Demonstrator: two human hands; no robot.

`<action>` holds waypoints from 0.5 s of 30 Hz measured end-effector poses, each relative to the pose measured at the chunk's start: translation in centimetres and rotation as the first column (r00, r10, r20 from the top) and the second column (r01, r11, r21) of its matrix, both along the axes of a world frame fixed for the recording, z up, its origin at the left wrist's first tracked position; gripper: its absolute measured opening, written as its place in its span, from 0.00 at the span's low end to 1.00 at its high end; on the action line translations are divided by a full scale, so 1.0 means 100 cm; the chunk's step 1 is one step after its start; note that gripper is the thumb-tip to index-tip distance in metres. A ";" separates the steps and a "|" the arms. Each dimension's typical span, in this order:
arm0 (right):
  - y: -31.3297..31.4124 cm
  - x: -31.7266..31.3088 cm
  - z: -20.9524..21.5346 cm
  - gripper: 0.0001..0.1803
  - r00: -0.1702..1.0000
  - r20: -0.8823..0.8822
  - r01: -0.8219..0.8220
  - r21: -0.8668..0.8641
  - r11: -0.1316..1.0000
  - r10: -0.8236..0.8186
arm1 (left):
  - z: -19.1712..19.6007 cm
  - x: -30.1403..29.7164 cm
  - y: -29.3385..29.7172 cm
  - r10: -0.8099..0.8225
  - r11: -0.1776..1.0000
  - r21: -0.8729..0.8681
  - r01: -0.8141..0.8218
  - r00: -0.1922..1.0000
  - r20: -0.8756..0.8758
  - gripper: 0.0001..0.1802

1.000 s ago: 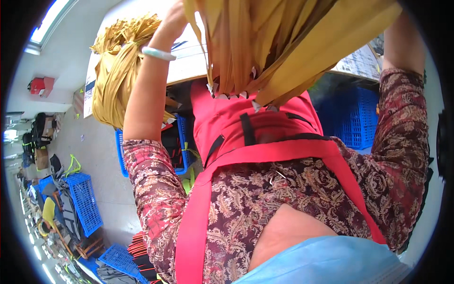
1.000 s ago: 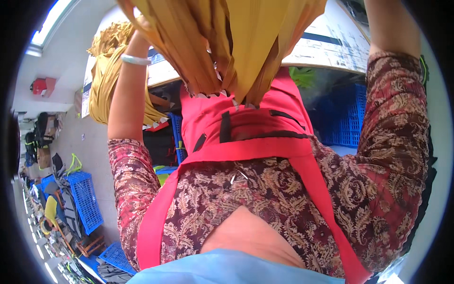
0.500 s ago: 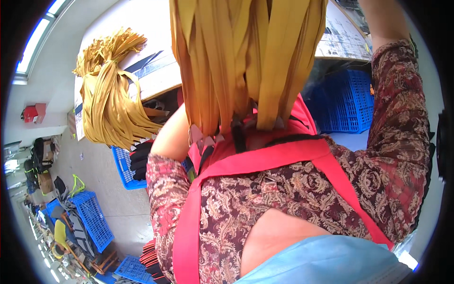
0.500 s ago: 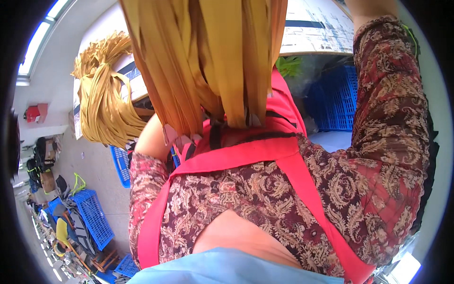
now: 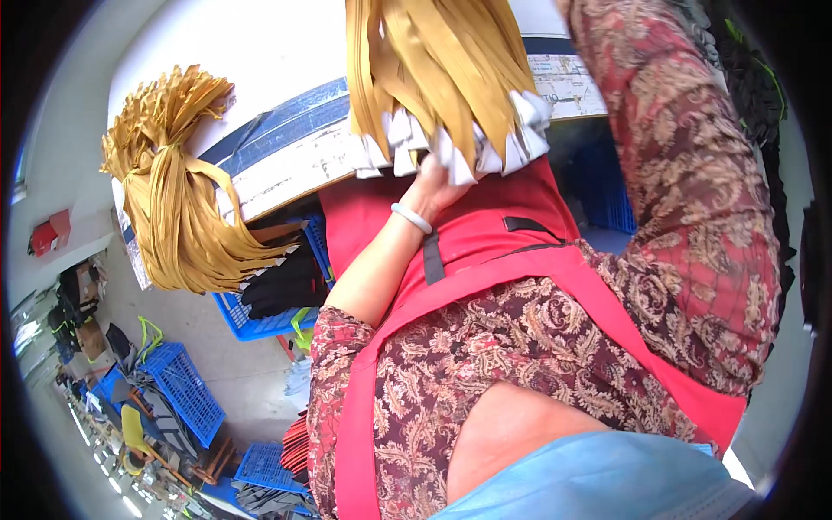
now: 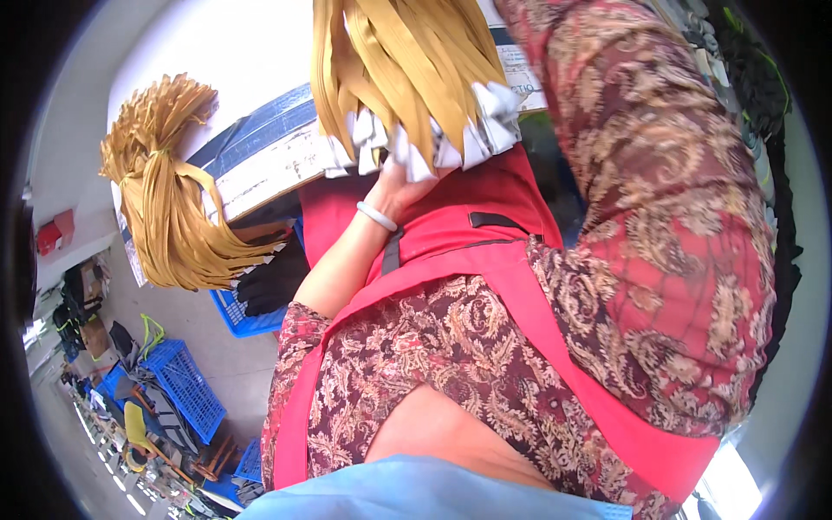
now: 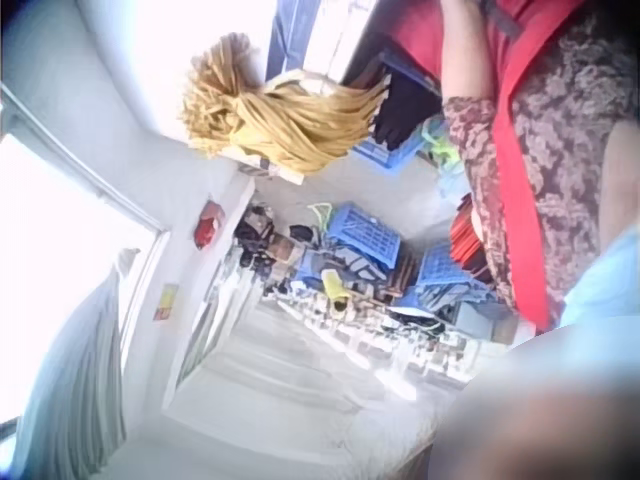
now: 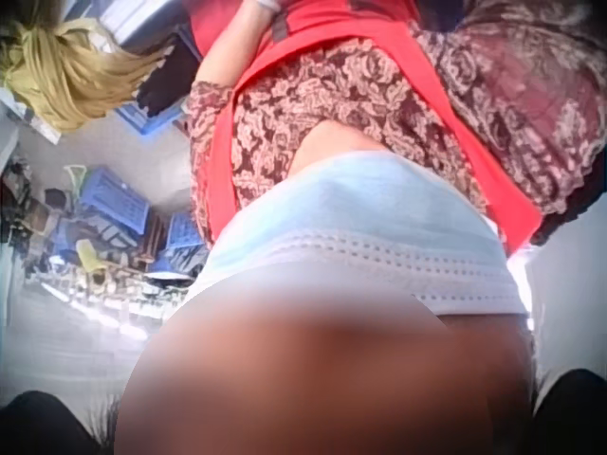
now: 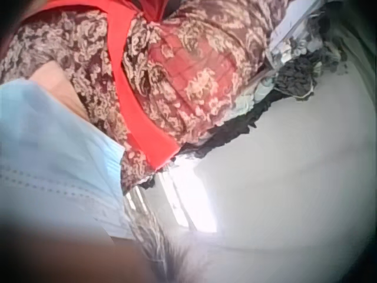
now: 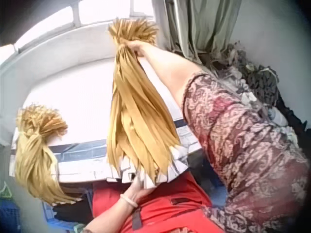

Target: Manually attaching sliders or small components to yellow zipper tapes at a workshop table.

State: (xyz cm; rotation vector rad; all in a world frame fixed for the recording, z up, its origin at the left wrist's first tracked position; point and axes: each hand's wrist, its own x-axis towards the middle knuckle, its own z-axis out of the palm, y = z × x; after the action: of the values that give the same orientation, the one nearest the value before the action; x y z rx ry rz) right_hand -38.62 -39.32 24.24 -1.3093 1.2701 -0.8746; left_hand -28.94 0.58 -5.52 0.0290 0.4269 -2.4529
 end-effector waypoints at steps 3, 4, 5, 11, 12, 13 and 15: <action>0.041 -0.002 -0.093 0.25 0.981 -0.196 -0.057 -0.272 0.961 0.002 | 0.040 0.004 0.007 -0.095 0.993 -0.045 0.112 0.954 0.283 0.26; 0.055 0.004 -0.123 0.25 0.967 -0.255 -0.096 -0.358 0.929 0.001 | 0.039 0.012 0.016 -0.128 0.985 -0.072 0.159 0.937 0.326 0.26; 0.067 0.004 -0.143 0.25 0.949 -0.316 -0.134 -0.442 0.887 -0.014 | 0.037 0.017 0.025 -0.135 0.956 -0.177 0.232 0.890 0.436 0.25; 0.085 -0.124 -0.211 0.27 0.907 -0.364 0.009 -0.491 0.871 -0.214 | 0.070 0.046 0.034 0.133 0.607 -0.543 0.580 0.600 0.789 0.17; 0.108 -0.134 -0.205 0.28 0.830 -0.455 0.081 -0.472 0.878 -0.321 | 0.086 0.062 0.030 0.150 0.639 -0.535 0.553 0.593 0.791 0.15; 0.138 -0.141 -0.203 0.28 0.835 -0.450 0.080 -0.470 0.879 -0.316 | 0.099 0.079 0.027 0.185 0.711 -0.534 0.457 0.611 0.769 0.14; 0.206 -0.178 -0.194 0.30 0.854 -0.389 0.217 -0.336 0.917 -0.345 | 0.120 0.110 0.006 0.435 0.710 -0.629 0.317 0.504 0.746 0.13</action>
State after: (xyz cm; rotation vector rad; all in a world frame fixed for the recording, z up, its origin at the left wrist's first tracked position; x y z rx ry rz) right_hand -56.41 -18.74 4.80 -1.6361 1.7829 -1.0280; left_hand -17.97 1.13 6.48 0.8837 -0.9889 -1.9806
